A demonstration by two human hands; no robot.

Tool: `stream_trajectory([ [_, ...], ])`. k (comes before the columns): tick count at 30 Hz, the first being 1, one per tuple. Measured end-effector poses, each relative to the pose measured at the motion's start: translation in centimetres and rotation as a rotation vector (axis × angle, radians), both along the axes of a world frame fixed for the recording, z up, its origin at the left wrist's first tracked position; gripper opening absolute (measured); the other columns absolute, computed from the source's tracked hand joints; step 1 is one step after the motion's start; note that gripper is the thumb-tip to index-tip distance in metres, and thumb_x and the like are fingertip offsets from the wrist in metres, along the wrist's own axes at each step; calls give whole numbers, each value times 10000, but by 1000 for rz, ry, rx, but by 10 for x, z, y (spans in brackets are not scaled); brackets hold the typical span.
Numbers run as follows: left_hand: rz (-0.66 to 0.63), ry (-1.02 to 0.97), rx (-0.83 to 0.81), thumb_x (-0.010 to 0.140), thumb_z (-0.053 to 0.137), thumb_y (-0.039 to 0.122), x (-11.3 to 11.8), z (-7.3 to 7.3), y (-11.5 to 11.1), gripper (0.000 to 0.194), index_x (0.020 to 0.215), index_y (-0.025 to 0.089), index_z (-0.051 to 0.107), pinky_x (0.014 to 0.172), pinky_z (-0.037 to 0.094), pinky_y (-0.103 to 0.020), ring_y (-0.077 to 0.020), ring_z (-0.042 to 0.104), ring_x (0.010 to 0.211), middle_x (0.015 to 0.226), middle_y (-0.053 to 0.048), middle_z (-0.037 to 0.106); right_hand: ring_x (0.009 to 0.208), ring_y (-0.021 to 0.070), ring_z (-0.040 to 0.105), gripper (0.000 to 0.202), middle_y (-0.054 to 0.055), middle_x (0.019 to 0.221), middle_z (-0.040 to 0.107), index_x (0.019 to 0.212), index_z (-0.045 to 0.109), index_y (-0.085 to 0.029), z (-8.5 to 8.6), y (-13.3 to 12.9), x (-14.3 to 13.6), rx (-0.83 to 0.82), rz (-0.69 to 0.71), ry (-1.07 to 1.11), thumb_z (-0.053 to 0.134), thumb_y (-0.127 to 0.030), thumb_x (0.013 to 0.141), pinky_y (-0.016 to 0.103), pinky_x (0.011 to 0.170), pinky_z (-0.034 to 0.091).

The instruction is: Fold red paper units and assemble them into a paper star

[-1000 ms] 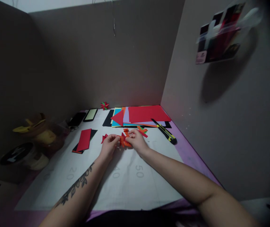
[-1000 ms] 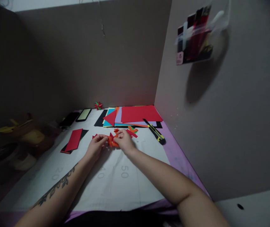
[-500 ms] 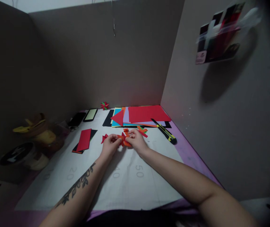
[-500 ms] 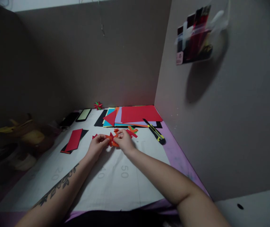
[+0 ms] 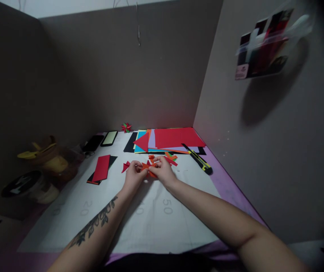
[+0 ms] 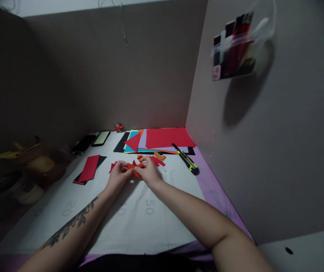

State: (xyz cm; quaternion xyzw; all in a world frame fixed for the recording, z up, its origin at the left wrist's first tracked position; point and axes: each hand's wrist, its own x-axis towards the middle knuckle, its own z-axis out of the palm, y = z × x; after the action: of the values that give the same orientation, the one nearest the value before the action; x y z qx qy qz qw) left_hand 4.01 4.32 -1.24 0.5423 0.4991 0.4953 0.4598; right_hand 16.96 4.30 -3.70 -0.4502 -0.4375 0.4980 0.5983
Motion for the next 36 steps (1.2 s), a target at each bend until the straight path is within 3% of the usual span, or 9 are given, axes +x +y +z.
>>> stream_trajectory([
  [9,-155,-39,-20,587,704,257,0,2,-2,532,1004,209,379,517,449,-223,-106,572,529,710,40,608,410,93,482,320,-97,548,512,865,433,-220,11,8,12,4,-57,21,614,-223,602,182,390,345],
  [14,29,-30,9,660,663,348,-19,13,12,421,990,180,463,548,439,-220,-111,582,591,750,4,611,461,116,539,375,-81,592,535,849,420,-220,13,28,43,-45,-287,150,647,-253,553,207,413,397],
  [16,32,35,2,666,650,369,-23,17,21,348,930,173,534,526,418,-219,-107,558,552,718,6,604,487,125,562,379,-75,606,540,851,420,-219,10,34,53,-39,-342,194,651,-252,552,231,448,437],
  [20,-117,363,118,677,610,329,-17,26,50,168,742,178,640,503,358,-228,-123,507,523,628,-10,600,519,121,573,367,-71,619,548,845,423,-219,1,40,61,10,-378,194,652,-236,559,242,497,462],
  [22,-96,486,225,641,618,275,-10,33,70,94,649,187,651,529,347,-235,-144,513,572,648,-28,628,526,117,574,345,-73,627,546,845,431,-221,-2,41,61,33,-379,157,647,-239,576,238,501,461],
  [25,-80,558,233,611,622,264,-3,39,97,80,627,198,665,542,340,-242,-168,534,614,675,-39,657,528,110,570,321,-77,627,536,850,440,-222,-4,42,60,46,-371,122,641,-241,600,233,506,461],
  [29,-214,610,221,573,661,283,7,31,111,75,579,210,676,527,322,-240,-166,521,570,577,-26,638,505,105,552,309,-85,606,517,857,437,-224,-3,40,59,42,-347,93,633,-239,618,222,481,448],
  [33,-254,629,232,554,678,251,20,15,103,43,572,212,687,521,317,-246,-171,522,546,565,-35,638,482,103,536,302,-86,596,504,862,431,-223,-1,37,57,53,-323,64,623,-240,630,210,445,431],
  [36,-261,623,235,546,668,242,23,14,100,63,597,213,692,525,328,-245,-181,532,560,573,-36,639,466,100,525,296,-87,590,497,856,429,-222,-2,35,58,54,-323,46,624,-244,634,207,438,425],
])
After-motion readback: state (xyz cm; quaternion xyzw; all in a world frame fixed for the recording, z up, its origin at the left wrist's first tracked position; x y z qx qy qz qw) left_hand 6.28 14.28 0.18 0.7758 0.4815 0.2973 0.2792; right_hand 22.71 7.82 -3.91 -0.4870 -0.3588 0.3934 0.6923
